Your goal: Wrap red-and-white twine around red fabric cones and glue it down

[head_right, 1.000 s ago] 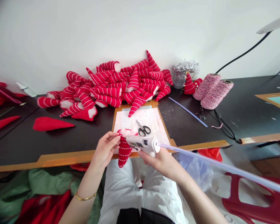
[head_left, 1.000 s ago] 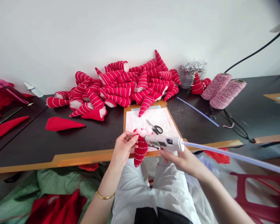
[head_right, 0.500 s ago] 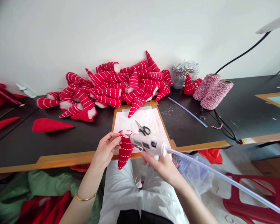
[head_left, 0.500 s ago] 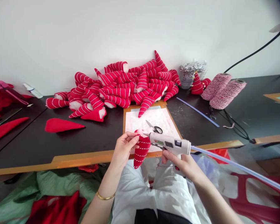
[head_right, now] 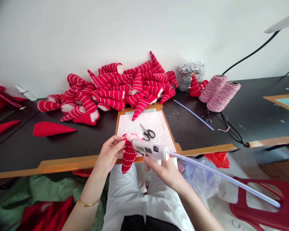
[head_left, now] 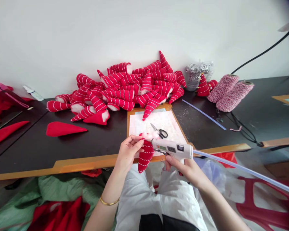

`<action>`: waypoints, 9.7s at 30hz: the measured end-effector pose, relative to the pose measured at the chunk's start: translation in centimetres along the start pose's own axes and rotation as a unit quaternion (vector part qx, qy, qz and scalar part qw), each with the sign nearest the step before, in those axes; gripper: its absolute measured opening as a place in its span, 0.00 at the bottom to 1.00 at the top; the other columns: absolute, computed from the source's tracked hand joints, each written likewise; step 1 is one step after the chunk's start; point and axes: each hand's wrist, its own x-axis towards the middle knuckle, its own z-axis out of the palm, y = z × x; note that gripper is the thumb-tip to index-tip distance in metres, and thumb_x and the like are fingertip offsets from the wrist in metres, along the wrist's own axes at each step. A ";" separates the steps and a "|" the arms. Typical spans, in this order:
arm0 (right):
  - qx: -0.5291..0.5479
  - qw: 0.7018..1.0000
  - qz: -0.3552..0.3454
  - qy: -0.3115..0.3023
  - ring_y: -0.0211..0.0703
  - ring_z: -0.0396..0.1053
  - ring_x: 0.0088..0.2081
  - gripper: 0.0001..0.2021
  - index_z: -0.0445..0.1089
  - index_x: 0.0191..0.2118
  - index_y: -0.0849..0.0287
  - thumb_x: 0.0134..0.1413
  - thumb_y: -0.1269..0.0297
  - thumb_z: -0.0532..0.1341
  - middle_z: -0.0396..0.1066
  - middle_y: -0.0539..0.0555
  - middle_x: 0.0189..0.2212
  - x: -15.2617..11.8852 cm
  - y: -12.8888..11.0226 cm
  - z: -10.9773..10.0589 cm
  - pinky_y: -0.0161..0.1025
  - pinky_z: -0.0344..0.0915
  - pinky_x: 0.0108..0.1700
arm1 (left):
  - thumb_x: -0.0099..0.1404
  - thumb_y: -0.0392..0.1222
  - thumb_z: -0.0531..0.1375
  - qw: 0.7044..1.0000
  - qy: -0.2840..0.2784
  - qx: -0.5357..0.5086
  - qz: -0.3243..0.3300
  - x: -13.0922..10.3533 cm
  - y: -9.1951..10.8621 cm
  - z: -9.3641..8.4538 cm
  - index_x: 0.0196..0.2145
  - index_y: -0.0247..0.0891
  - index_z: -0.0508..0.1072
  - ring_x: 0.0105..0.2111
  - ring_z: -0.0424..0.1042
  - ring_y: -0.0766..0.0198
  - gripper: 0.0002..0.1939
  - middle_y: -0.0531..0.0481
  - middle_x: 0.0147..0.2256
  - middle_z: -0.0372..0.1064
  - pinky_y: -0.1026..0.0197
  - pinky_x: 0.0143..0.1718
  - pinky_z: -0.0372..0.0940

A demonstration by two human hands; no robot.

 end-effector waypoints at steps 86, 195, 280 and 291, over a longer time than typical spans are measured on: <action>0.008 0.984 -0.080 0.158 0.40 0.60 0.21 0.26 0.65 0.23 0.56 0.57 0.37 0.60 0.65 0.52 0.18 2.7 2.4 2.5 0.38 0.60 0.25 | 0.68 0.54 0.58 0.947 -0.101 0.294 0.084 4.8 -0.9 0.2 0.35 0.37 0.74 0.34 0.71 0.60 0.16 0.50 0.31 0.73 0.61 0.38 0.64; 0.080 0.970 -0.129 0.189 0.51 0.71 0.36 0.20 0.73 0.31 0.58 0.58 0.44 0.63 0.74 0.59 0.33 2.3 2.8 2.2 0.45 0.67 0.44 | 0.69 0.38 0.57 0.869 -0.037 0.362 0.335 3.0 0.9 3.6 0.42 0.41 0.68 0.39 0.74 0.63 0.04 0.48 0.42 0.70 0.60 0.44 0.69; 0.289 0.933 -0.062 0.207 0.37 0.67 0.27 0.17 0.73 0.34 0.59 0.41 0.56 0.76 0.72 0.48 0.26 7.6 -1.5 1.6 0.33 0.64 0.32 | 0.56 0.42 0.70 0.979 -0.108 0.108 0.136 2.5 1.0 3.7 0.29 0.38 0.64 0.41 0.77 0.62 0.16 0.51 0.44 0.68 0.65 0.38 0.72; 0.340 0.910 -0.079 0.224 0.35 0.67 0.27 0.18 0.71 0.35 0.58 0.41 0.59 0.77 0.73 0.48 0.28 7.6 -1.2 1.8 0.31 0.64 0.31 | 0.64 0.54 0.64 0.968 -0.145 0.199 0.047 2.8 0.1 2.5 0.37 0.39 0.75 0.33 0.76 0.61 0.14 0.49 0.35 0.77 0.62 0.35 0.69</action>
